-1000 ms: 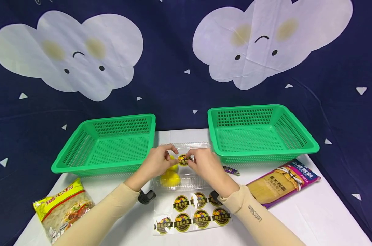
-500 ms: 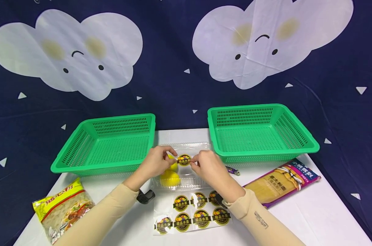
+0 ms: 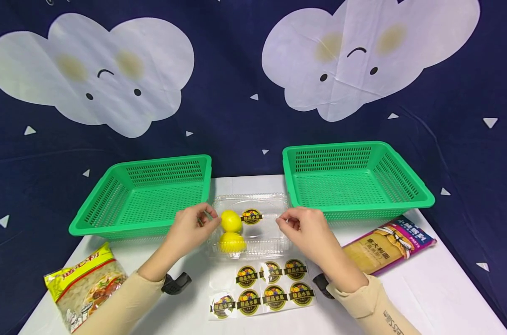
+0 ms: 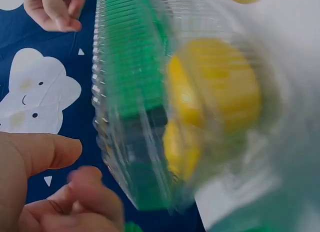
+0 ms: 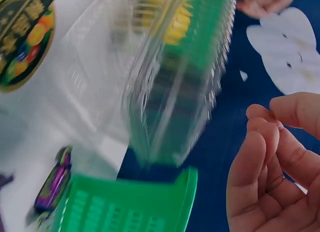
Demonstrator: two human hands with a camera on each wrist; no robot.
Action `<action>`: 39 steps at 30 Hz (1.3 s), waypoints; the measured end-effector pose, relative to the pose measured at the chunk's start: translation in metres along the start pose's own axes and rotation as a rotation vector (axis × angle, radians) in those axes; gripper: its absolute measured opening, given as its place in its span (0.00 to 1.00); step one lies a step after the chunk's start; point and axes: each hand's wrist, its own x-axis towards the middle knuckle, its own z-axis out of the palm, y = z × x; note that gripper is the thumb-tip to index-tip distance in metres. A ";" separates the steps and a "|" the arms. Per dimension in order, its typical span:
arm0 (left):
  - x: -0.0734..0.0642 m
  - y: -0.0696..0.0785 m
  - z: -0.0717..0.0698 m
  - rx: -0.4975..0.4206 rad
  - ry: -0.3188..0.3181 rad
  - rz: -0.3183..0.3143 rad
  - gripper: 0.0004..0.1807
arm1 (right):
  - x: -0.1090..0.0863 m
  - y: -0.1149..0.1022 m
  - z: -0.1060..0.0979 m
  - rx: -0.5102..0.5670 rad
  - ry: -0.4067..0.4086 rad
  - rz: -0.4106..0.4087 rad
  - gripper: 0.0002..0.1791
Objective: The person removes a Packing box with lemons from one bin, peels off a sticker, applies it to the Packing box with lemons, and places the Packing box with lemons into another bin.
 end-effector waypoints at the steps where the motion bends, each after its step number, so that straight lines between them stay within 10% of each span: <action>1: -0.004 -0.003 -0.001 0.012 0.004 -0.007 0.05 | -0.003 0.002 -0.005 0.008 0.012 0.016 0.05; 15: -0.028 -0.022 0.001 -0.034 -0.086 -0.171 0.27 | -0.041 0.068 -0.062 0.140 0.093 0.332 0.15; 28: -0.026 -0.034 0.009 -0.377 -0.182 -0.370 0.33 | -0.055 0.130 -0.088 0.468 -0.014 0.644 0.28; 39: -0.019 -0.052 0.013 -0.691 -0.336 -0.491 0.32 | -0.054 0.155 -0.094 0.608 -0.148 0.740 0.50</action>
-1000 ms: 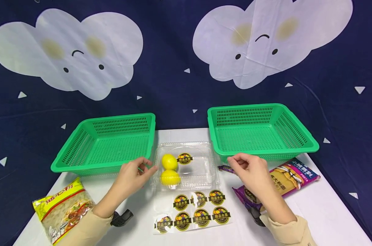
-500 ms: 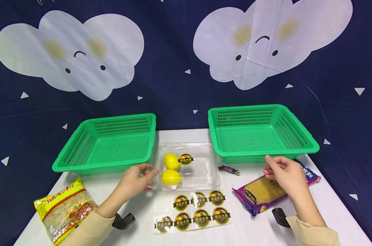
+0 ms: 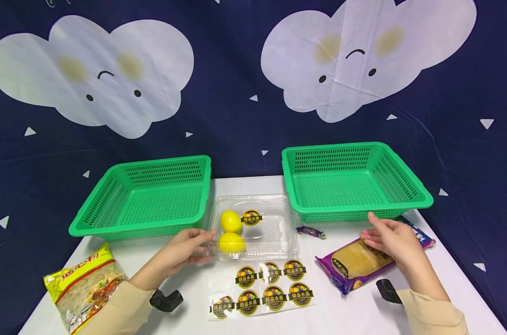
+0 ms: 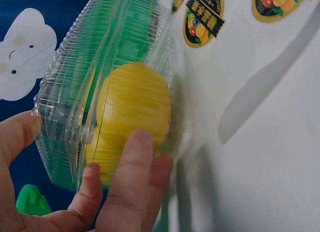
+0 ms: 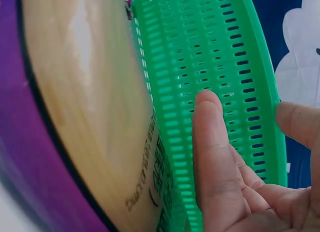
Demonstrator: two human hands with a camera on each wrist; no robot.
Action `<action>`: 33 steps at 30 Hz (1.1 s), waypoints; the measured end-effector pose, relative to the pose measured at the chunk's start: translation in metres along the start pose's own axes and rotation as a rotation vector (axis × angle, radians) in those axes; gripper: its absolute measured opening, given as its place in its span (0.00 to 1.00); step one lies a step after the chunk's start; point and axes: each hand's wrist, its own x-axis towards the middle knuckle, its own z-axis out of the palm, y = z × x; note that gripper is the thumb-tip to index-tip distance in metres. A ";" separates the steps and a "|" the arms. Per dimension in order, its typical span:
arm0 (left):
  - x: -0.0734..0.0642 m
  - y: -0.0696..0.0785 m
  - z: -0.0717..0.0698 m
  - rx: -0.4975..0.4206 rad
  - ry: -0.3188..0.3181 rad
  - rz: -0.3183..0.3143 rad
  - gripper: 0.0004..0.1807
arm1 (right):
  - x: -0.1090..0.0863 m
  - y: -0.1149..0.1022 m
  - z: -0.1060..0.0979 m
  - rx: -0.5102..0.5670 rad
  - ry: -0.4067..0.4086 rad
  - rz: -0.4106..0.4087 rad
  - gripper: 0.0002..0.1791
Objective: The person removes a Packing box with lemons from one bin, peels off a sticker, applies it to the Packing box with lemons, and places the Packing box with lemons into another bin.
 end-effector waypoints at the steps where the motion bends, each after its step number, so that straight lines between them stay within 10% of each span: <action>1: 0.001 -0.001 -0.001 -0.011 -0.021 0.001 0.32 | 0.001 0.000 -0.001 0.021 -0.012 0.009 0.51; 21: 0.003 -0.007 -0.004 -0.077 -0.051 0.001 0.29 | 0.019 0.006 -0.020 0.605 -0.184 0.008 0.45; 27: 0.004 -0.008 -0.005 -0.087 -0.061 0.007 0.28 | 0.022 0.006 -0.013 0.885 -0.200 -0.020 0.10; 33: 0.004 -0.009 -0.004 -0.095 -0.070 0.019 0.23 | 0.021 0.004 -0.007 1.087 -0.256 -0.063 0.13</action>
